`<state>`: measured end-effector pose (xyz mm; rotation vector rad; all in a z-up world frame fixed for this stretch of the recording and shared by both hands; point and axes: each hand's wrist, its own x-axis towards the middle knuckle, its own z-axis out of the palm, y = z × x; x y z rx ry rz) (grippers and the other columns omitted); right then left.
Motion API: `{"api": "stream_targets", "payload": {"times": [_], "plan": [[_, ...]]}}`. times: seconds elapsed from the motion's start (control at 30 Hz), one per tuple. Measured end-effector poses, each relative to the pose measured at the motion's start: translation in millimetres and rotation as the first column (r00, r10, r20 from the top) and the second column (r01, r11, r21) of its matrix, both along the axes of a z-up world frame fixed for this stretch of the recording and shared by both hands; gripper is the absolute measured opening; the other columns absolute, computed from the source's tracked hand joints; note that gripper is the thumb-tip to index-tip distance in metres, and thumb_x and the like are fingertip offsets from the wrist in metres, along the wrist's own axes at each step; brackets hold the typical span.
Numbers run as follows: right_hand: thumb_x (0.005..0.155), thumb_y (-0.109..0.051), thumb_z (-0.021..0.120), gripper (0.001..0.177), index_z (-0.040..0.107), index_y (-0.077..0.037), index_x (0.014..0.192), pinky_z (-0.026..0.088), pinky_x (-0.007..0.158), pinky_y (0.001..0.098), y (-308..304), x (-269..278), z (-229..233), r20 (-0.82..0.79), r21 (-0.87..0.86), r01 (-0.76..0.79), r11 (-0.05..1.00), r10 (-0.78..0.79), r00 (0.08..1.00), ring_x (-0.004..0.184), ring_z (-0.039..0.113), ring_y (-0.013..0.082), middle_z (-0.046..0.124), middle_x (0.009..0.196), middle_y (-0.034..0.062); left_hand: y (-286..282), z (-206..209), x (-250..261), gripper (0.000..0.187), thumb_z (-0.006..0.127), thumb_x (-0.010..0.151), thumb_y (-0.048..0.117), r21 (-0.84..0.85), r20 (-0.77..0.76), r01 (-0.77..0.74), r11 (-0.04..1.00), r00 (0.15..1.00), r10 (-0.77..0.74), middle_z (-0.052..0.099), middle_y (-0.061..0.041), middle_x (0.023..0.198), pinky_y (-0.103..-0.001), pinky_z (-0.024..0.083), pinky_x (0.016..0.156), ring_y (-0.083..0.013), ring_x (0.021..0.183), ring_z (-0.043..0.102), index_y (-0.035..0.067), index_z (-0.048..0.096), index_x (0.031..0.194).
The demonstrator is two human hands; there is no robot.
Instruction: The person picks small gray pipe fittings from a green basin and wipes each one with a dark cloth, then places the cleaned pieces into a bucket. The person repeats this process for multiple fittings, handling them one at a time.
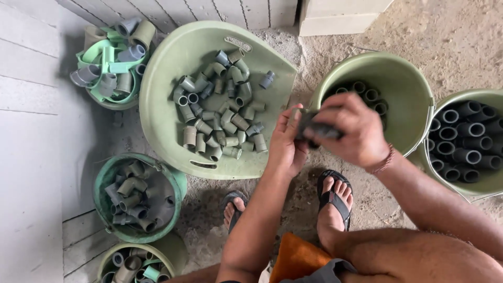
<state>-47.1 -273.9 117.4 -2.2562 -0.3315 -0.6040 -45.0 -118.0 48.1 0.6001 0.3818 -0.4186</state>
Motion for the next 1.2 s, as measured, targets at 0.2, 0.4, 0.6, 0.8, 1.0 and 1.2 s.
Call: {"api": "stream_targets", "payload": {"times": [0.2, 0.4, 0.6, 0.8, 1.0, 1.2], "plan": [[0.077, -0.018, 0.089, 0.031, 0.076, -0.015, 0.105, 0.058, 0.077, 0.0445, -6.1, 10.3, -20.0, -0.016, -0.066, -0.14, 0.988, 0.139, 0.99, 0.088, 0.072, 0.0334, 0.067, 0.111, 0.0086, 0.0, -1.7, 2.2, 0.026, 0.056, 0.109, 0.023, -0.059, -0.021, -0.024, 0.998, 1.0, 0.023, 0.073, -0.014, 0.089, -0.03, 0.057, 0.069, -0.0187, 0.077, 0.068, 0.002, 0.068, 0.121], [0.085, -0.014, 0.092, 0.032, 0.072, -0.008, 0.108, 0.054, 0.081, 0.0441, -6.8, 1.7, -3.2, -0.055, 0.157, -0.058, 0.986, 0.067, 0.996, 0.095, 0.069, 0.0357, 0.065, 0.107, 0.0124, 7.5, 10.3, 1.7, 0.043, 0.058, 0.11, 0.029, -0.192, 0.024, 0.055, 0.98, 0.998, -0.052, 0.071, -0.019, 0.094, -0.029, 0.059, 0.066, -0.0225, 0.077, 0.071, 0.001, 0.057, 0.142], [0.084, -0.021, 0.092, 0.028, 0.075, -0.013, 0.105, 0.058, 0.074, 0.0455, -16.0, 10.0, -10.0, -0.013, -0.022, -0.036, 0.999, 0.036, 0.999, 0.086, 0.072, 0.0335, 0.067, 0.109, 0.0081, 8.3, 0.5, -0.1, 0.05, 0.052, 0.109, 0.05, -0.105, 0.044, 0.058, 0.993, 0.998, -0.053, 0.073, -0.018, 0.094, -0.031, 0.055, 0.058, -0.0256, 0.073, 0.071, 0.005, 0.068, 0.126], [0.076, -0.018, 0.095, 0.029, 0.076, -0.015, 0.097, 0.058, 0.075, 0.0408, 2.5, 0.6, -1.8, -0.054, 0.12, -0.088, 0.989, 0.095, 0.994, 0.088, 0.073, 0.0297, 0.068, 0.105, 0.0054, 6.4, 1.4, 10.7, 0.045, 0.057, 0.108, 0.042, -0.063, -0.034, 0.013, 0.998, 0.999, -0.015, 0.077, -0.016, 0.098, -0.032, 0.057, 0.078, -0.0236, 0.086, 0.075, 0.005, 0.066, 0.133], [0.085, -0.018, 0.091, 0.027, 0.074, -0.01, 0.105, 0.057, 0.069, 0.0478, -12.7, 12.0, -14.8, -0.055, 0.069, -0.017, 0.997, 0.021, 0.998, 0.085, 0.072, 0.0373, 0.067, 0.106, 0.0099, 0.1, 12.4, -0.3, 0.037, 0.059, 0.108, 0.031, -0.138, -0.064, 0.003, 0.99, 0.998, -0.012, 0.076, -0.021, 0.11, -0.043, 0.065, 0.084, -0.0297, 0.096, 0.077, 0.003, 0.069, 0.13], [0.081, -0.019, 0.092, 0.027, 0.077, -0.013, 0.102, 0.057, 0.075, 0.0409, -4.1, -3.8, -14.9, 0.034, 0.166, -0.078, 0.983, 0.073, 0.997, 0.089, 0.072, 0.0304, 0.068, 0.106, 0.0082, 1.1, -16.5, 5.5, 0.038, 0.063, 0.104, 0.042, -0.27, -0.203, -0.181, 0.946, 0.971, 0.128, 0.074, -0.021, 0.116, -0.049, 0.066, 0.085, -0.0358, 0.103, 0.076, 0.007, 0.071, 0.117]]}}
